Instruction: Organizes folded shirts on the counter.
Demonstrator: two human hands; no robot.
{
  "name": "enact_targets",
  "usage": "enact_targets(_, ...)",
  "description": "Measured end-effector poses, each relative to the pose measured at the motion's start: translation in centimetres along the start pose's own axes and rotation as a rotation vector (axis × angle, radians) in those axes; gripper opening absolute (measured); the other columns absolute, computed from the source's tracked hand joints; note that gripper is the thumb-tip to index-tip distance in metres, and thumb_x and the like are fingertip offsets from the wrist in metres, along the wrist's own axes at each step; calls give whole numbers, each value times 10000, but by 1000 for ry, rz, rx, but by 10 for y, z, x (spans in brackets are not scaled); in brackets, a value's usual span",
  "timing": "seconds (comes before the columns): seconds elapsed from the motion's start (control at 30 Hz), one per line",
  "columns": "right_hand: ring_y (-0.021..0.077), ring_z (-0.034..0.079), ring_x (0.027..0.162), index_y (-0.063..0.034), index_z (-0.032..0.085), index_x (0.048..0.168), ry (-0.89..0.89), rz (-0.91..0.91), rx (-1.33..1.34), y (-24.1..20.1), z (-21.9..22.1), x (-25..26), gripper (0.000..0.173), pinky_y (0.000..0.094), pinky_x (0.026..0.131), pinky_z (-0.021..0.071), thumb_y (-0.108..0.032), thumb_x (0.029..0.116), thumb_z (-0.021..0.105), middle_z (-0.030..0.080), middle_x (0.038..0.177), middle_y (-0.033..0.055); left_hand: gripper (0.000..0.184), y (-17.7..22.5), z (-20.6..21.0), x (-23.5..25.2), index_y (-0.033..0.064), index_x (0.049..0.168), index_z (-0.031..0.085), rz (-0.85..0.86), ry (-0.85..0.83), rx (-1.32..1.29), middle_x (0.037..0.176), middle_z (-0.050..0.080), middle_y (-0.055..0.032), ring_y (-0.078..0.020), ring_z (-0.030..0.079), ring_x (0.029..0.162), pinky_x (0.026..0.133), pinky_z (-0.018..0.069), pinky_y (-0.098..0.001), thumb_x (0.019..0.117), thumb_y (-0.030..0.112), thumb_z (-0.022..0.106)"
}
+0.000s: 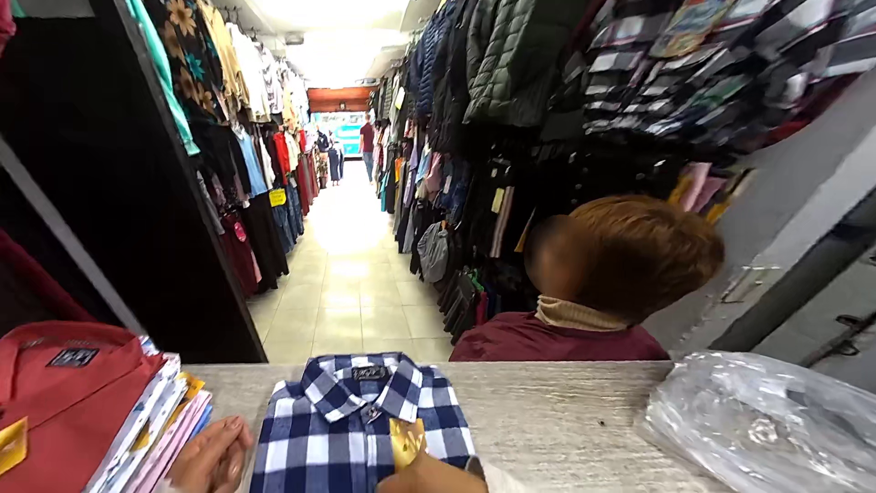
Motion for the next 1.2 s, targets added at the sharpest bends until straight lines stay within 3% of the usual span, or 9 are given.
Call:
enact_targets(0.13,251,583,570,131,674,898,86,-263,76,10,9,-6,318,375,568,490,-105,1046,520,630,700,227,331,31,3,-22,48,863,638,319,136,177,527,621,63,29,521,392,391,424,-121,1009,-21,348)
enact_targets(0.2,213,611,557,78,680,883,305,-433,32,10,0,-14,275,342,543,515,-114,1032,551,632,672,178,166,55,28,-45,-18,984,688,645,49,477,795,730,23,25,663,690,635,541,-153,934,-2,530)
enact_targets(0.33,288,671,1118,-33,652,1222,698,-543,-342,12,-13,-17,380,398,961,539,-325,1082,453,684,1197,180,571,27,77,-56,10,1366,586,917,-286,1051,1378,623,-207,-281,560,1345,1102,440,-493,1052,471,468)
enact_targets(0.43,371,585,1309,-47,651,1321,634,-479,-459,26,2,-6,498,517,1048,482,-411,1071,421,627,1385,190,659,-5,78,-45,-31,1413,570,722,-317,1136,1466,532,-264,-466,501,1366,1063,347,-727,973,459,552)
enact_targets(0.7,342,591,1314,-49,694,1284,622,-449,-417,26,5,-8,334,494,1075,469,-200,1065,492,658,1362,151,536,-8,75,-35,-113,1352,585,561,-292,1119,1404,565,-311,-545,522,1305,1070,323,-733,987,279,574)
enact_targets(0.83,385,579,1319,15,673,1300,558,-383,-282,29,1,-6,350,541,1085,449,-162,1060,490,643,1374,184,539,1,86,-18,-189,1314,560,519,-385,1048,1379,547,-373,-592,493,1301,1119,301,-690,990,240,518)
enact_targets(0.93,399,578,1317,41,655,1312,533,-359,-252,30,-2,-5,365,550,1087,442,-160,1053,495,635,1382,196,396,9,78,-15,-145,1164,670,730,-196,929,1200,688,-296,-420,669,1145,1027,488,-480,981,179,534)
enact_targets(1.07,394,569,1328,15,682,1286,549,-400,-279,25,0,-9,340,555,1093,436,-143,1060,483,640,1376,189,431,20,54,-12,-228,1270,526,409,82,760,1318,534,-428,-466,590,1186,991,499,-503,895,-17,534)
enact_targets(1.2,372,627,1261,21,708,1211,663,-503,-354,22,0,-15,291,518,1060,481,-95,1046,499,691,1281,199,498,40,55,-32,-268,1160,560,934,144,891,1229,540,-501,-575,563,1191,1021,462,-540,870,134,613)
Point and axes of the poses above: each hand's wrist, its own x-axis towards the middle knuckle, its own z-axis out of the palm, y = z × x, the point moved 8 cm from there along x, towards the middle knuckle
